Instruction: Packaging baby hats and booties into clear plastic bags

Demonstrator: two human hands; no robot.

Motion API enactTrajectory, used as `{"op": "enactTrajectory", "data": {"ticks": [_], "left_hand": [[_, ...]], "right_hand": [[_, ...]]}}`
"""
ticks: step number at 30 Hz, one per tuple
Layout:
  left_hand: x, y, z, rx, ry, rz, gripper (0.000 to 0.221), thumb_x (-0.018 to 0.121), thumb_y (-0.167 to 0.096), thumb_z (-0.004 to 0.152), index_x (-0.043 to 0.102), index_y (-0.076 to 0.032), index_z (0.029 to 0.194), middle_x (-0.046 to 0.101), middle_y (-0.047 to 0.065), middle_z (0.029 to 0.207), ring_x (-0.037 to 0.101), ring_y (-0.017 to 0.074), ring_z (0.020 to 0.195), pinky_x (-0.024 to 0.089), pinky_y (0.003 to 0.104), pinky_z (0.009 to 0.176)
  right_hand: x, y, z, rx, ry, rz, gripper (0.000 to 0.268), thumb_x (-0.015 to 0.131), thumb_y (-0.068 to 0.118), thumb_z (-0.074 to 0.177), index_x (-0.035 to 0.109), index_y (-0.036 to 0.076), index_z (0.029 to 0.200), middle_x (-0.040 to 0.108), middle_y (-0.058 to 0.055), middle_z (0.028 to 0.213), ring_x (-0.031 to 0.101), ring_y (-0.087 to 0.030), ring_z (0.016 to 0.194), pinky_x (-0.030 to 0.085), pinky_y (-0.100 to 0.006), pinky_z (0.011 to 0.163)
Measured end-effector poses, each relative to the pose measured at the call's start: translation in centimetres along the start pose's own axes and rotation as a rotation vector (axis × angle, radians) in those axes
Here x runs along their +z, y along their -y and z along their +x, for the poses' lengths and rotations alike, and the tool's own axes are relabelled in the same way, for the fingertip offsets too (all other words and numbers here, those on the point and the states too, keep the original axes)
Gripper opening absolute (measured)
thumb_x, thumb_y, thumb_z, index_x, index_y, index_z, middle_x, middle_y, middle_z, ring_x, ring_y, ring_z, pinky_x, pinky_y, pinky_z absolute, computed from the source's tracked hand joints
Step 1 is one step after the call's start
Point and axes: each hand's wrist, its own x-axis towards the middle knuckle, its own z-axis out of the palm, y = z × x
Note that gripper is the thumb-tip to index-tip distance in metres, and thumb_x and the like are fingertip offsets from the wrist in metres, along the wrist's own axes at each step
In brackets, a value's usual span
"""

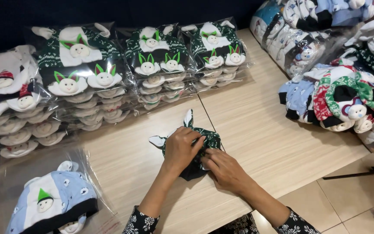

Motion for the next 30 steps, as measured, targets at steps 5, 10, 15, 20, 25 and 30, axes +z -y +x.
{"op": "enactTrajectory", "data": {"ticks": [5, 10, 15, 20, 25, 30], "left_hand": [[-1.3, -4.3, 0.9, 0.253, -0.225, 0.239, 0.011, 0.080, -0.011, 0.081, 0.071, -0.009, 0.075, 0.060, 0.001, 0.072, 0.050, 0.0166, 0.069, 0.044, 0.031, 0.061], [-0.4, -4.3, -0.4, 0.294, -0.071, 0.299, 0.016, 0.074, -0.003, 0.075, 0.065, -0.008, 0.063, 0.058, 0.005, 0.069, 0.049, 0.0199, 0.075, 0.042, 0.033, 0.075], [0.5, -3.5, -4.3, 0.044, 0.097, 0.265, 0.034, 0.076, -0.012, 0.078, 0.071, -0.005, 0.111, 0.065, 0.010, 0.115, 0.056, 0.0300, 0.120, 0.042, 0.045, 0.100], [0.6, -2.9, -9.2, -0.081, 0.095, 0.174, 0.095, 0.080, -0.011, 0.067, 0.038, -0.006, 0.152, 0.040, 0.022, 0.155, 0.031, 0.0407, 0.147, 0.028, 0.054, 0.119], [-0.5, -2.6, -10.3, -0.119, 0.050, 0.009, 0.087, 0.071, -0.007, 0.066, 0.041, 0.002, 0.147, 0.040, 0.027, 0.154, 0.031, 0.0450, 0.147, 0.031, 0.054, 0.116], [1.0, -1.5, -11.1, -0.139, 0.114, 0.054, 0.086, 0.071, -0.011, 0.070, 0.041, -0.003, 0.150, 0.033, 0.023, 0.159, 0.021, 0.0393, 0.151, 0.022, 0.056, 0.120]], "right_hand": [[1.0, -0.3, -0.9, 0.106, 0.185, 0.005, 0.023, 0.061, 0.007, 0.082, 0.064, 0.002, 0.105, 0.053, -0.008, 0.087, 0.052, -0.023, 0.084, 0.048, -0.036, 0.088], [1.4, -0.3, -1.1, 0.158, 0.263, -0.115, 0.025, 0.062, 0.014, 0.085, 0.074, -0.001, 0.101, 0.051, -0.010, 0.090, 0.045, -0.024, 0.089, 0.042, -0.036, 0.083], [1.8, -0.5, -1.3, 0.169, 0.157, -0.180, 0.015, 0.059, 0.011, 0.087, 0.066, 0.002, 0.098, 0.058, -0.009, 0.088, 0.053, -0.022, 0.081, 0.044, -0.035, 0.083], [1.3, -1.0, -1.4, 0.198, 0.109, -0.106, 0.020, 0.062, 0.009, 0.073, 0.067, 0.007, 0.092, 0.062, -0.007, 0.083, 0.053, -0.021, 0.082, 0.044, -0.036, 0.086], [0.3, -0.3, -0.9, 0.154, -0.046, -0.022, 0.028, 0.051, 0.009, 0.064, 0.066, 0.013, 0.088, 0.066, -0.006, 0.082, 0.056, -0.022, 0.084, 0.046, -0.040, 0.095], [1.7, -1.1, -2.3, 0.052, -0.227, 0.026, 0.019, 0.066, 0.017, 0.067, 0.066, 0.014, 0.086, 0.069, -0.003, 0.092, 0.060, -0.021, 0.098, 0.046, -0.038, 0.087]]}}
